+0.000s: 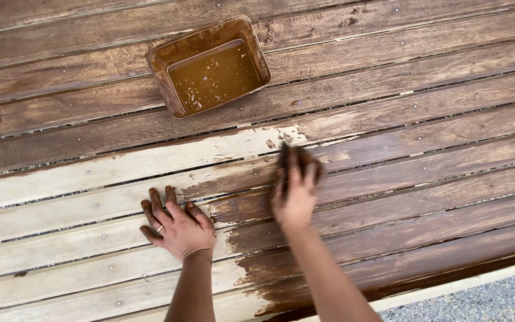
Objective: The person applies a brown wood stain to a slatted wooden table top, dipping a cloth rag into a plastic tray of stain and wiping it across the bare planks by hand. They work section by section around the table, repositioning the tray and continuing to coat the remaining unstained areas.
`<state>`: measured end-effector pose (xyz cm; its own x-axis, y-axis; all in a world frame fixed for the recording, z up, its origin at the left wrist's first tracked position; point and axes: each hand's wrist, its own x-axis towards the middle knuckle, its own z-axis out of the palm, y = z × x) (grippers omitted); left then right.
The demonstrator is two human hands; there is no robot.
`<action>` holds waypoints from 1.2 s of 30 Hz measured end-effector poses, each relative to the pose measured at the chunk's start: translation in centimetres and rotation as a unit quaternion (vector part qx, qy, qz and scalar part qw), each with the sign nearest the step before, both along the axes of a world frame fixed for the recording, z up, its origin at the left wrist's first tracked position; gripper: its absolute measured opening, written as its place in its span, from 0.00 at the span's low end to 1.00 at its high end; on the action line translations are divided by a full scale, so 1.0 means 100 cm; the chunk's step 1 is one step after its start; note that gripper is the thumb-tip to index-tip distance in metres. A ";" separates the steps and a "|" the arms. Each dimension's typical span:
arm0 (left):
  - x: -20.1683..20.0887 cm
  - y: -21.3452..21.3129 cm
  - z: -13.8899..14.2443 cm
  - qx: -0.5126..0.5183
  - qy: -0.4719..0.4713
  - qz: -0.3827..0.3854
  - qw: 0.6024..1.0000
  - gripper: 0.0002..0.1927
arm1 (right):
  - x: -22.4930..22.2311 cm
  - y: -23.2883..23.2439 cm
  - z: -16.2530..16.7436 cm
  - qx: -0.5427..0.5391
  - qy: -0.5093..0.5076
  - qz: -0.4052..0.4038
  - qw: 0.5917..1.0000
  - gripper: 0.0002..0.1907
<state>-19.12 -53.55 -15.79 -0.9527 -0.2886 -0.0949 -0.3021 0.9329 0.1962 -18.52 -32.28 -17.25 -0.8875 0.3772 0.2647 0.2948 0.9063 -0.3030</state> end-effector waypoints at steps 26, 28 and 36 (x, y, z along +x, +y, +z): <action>-0.004 0.000 0.006 0.009 0.017 -0.018 1.000 0.32 | -0.040 0.015 -0.022 -0.018 -0.148 0.263 0.953 0.25; -0.003 0.001 0.005 0.016 0.033 -0.011 0.999 0.32 | -0.036 0.085 -0.015 0.070 -0.041 0.218 0.973 0.21; -0.007 -0.001 0.005 -0.004 0.003 -0.005 1.000 0.35 | -0.036 0.203 0.033 -0.174 0.124 -0.142 0.967 0.17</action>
